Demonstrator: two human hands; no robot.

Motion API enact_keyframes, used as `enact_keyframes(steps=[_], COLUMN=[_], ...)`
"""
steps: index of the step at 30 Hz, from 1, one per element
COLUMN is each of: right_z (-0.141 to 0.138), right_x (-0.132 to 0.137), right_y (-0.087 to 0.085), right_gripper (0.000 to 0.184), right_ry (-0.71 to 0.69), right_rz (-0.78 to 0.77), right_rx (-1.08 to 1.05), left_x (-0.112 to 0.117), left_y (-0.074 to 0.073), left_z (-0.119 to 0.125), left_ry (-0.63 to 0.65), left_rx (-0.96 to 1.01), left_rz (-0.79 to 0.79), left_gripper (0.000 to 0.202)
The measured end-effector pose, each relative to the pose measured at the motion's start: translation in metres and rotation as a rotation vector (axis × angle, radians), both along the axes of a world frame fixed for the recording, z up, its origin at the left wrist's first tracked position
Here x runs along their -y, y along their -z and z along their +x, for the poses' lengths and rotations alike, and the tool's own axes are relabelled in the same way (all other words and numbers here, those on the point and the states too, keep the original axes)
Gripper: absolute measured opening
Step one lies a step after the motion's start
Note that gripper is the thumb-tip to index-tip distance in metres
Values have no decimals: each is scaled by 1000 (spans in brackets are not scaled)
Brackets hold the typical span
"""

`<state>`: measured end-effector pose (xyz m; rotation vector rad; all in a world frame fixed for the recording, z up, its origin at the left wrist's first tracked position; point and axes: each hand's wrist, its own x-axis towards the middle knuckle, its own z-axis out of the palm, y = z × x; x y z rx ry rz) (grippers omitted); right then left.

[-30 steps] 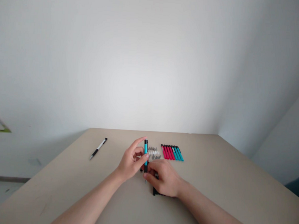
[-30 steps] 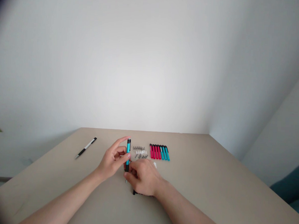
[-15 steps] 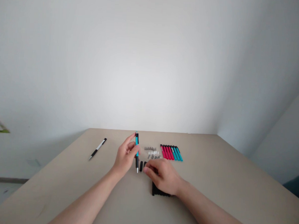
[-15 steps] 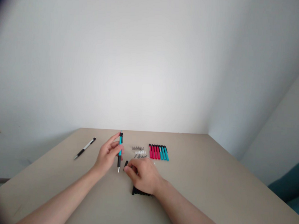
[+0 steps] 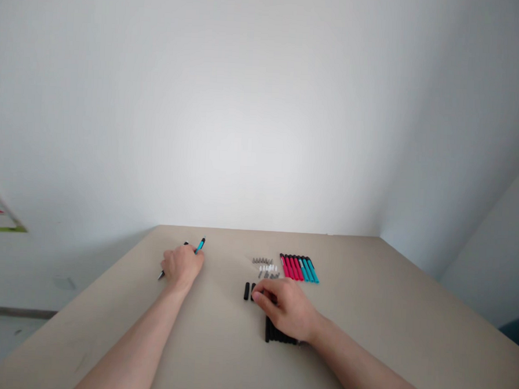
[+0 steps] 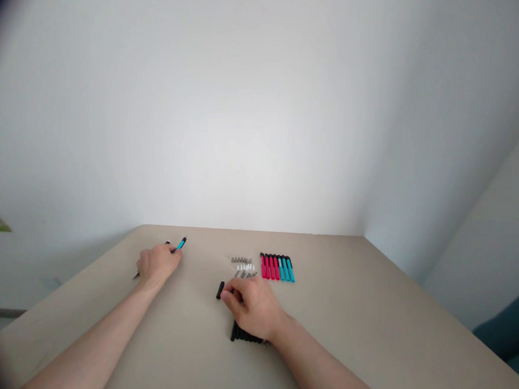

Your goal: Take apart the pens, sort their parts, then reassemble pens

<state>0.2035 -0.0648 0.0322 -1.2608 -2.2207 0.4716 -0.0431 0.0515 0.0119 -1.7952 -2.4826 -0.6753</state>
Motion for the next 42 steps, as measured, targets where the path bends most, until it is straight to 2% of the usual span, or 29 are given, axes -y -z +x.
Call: enact_keyframes(steps=[4, 9, 15, 32, 42], right_z=[2, 2, 1, 2, 3], right_x=[1, 1, 1, 0, 0], right_y=[1, 2, 1, 5, 5], right_gripper=[20, 21, 22, 19, 20], right_ry=[-2, 0, 2, -26, -44], right_rz=[2, 16, 9, 3, -1], right_rx=[-6, -14, -13, -22, -18], left_x=[0, -2, -1, -4, -9], left_y=[2, 4, 4, 3, 6], left_z=[0, -1, 2, -4, -3], left_ry=[-56, 24, 51, 182, 168], left_rx=[-81, -125, -162, -128, -112], left_rz=[14, -28, -32, -149, -158], left_gripper=[35, 32, 36, 48, 44])
